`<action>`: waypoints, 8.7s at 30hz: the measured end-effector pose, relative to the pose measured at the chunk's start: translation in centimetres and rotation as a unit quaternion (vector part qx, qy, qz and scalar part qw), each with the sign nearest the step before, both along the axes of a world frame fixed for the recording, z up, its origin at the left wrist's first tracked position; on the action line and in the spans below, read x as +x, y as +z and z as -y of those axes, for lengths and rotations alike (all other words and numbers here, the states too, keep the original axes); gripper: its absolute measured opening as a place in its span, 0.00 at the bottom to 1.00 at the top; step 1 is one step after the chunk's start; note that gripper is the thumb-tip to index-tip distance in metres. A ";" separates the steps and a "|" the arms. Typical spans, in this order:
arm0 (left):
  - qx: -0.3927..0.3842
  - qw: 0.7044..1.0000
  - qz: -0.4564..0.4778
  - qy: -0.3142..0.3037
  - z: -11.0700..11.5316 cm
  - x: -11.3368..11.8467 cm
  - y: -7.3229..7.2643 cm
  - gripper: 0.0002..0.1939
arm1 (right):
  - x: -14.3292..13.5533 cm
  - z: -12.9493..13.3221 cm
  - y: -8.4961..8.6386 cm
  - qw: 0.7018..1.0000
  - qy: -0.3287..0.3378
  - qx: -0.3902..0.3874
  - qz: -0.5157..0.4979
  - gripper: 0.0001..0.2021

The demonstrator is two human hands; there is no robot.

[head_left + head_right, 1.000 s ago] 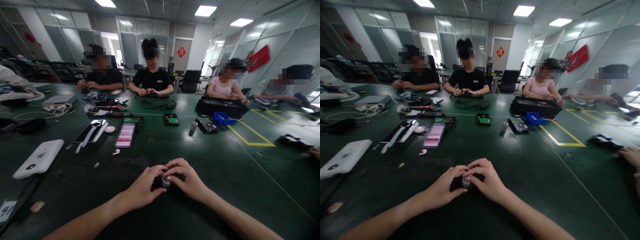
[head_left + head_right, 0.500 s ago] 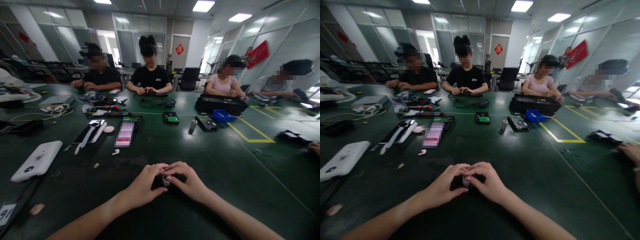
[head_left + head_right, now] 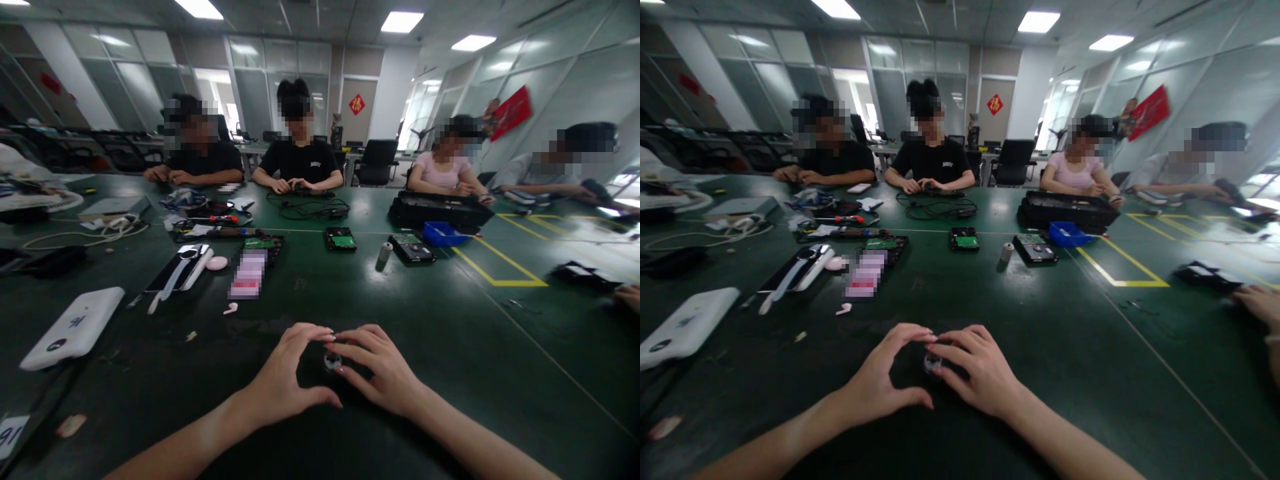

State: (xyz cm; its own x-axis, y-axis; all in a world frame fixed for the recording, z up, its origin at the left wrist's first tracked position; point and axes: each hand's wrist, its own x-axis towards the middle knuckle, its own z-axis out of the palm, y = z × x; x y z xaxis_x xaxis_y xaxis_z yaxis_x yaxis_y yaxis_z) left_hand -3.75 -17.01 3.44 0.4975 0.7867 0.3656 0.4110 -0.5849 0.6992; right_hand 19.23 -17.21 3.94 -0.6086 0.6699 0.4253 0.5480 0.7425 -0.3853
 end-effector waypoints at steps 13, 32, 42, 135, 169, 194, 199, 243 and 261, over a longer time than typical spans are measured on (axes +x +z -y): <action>-0.011 0.999 0.035 0.011 -0.1 0.6 -0.3 0.11 | -0.6 0.6 -1.7 0.993 -0.022 -0.086 -0.083 0.36; 0.004 0.962 -0.091 0.258 -6.0 -3.6 -0.1 0.11 | -1.1 0.8 -2.5 0.985 -0.032 -0.156 -0.069 0.29; -0.004 0.959 -0.162 0.232 -5.3 -3.2 -0.9 0.13 | -1.1 0.9 -2.4 0.982 -0.032 -0.171 -0.071 0.33; -0.009 0.998 -0.065 0.020 -0.5 0.4 -1.2 0.24 | -2.1 -0.4 0.2 0.982 -0.126 -0.114 -0.078 0.00; -0.032 0.996 -0.084 0.021 -0.5 0.3 -0.3 0.22 | 8.7 -5.5 -1.9 0.979 -0.145 -0.133 0.061 0.14; -0.039 0.997 -0.044 0.056 -0.6 1.8 -1.1 0.15 | -1.1 -1.6 0.7 0.979 -0.068 -0.151 -0.122 0.05; -0.033 0.997 -0.045 0.060 -0.7 1.9 -1.1 0.15 | -1.3 -1.5 0.2 0.976 -0.060 -0.150 -0.144 0.05; -0.027 0.979 0.030 0.200 -4.6 -1.4 0.3 0.06 | -1.5 -0.2 -2.3 0.973 -0.065 -0.170 -0.144 0.20; -0.036 0.970 -0.104 0.219 -6.5 -3.6 -2.3 0.12 | -1.3 -0.4 -2.2 0.982 -0.045 -0.140 -0.119 0.20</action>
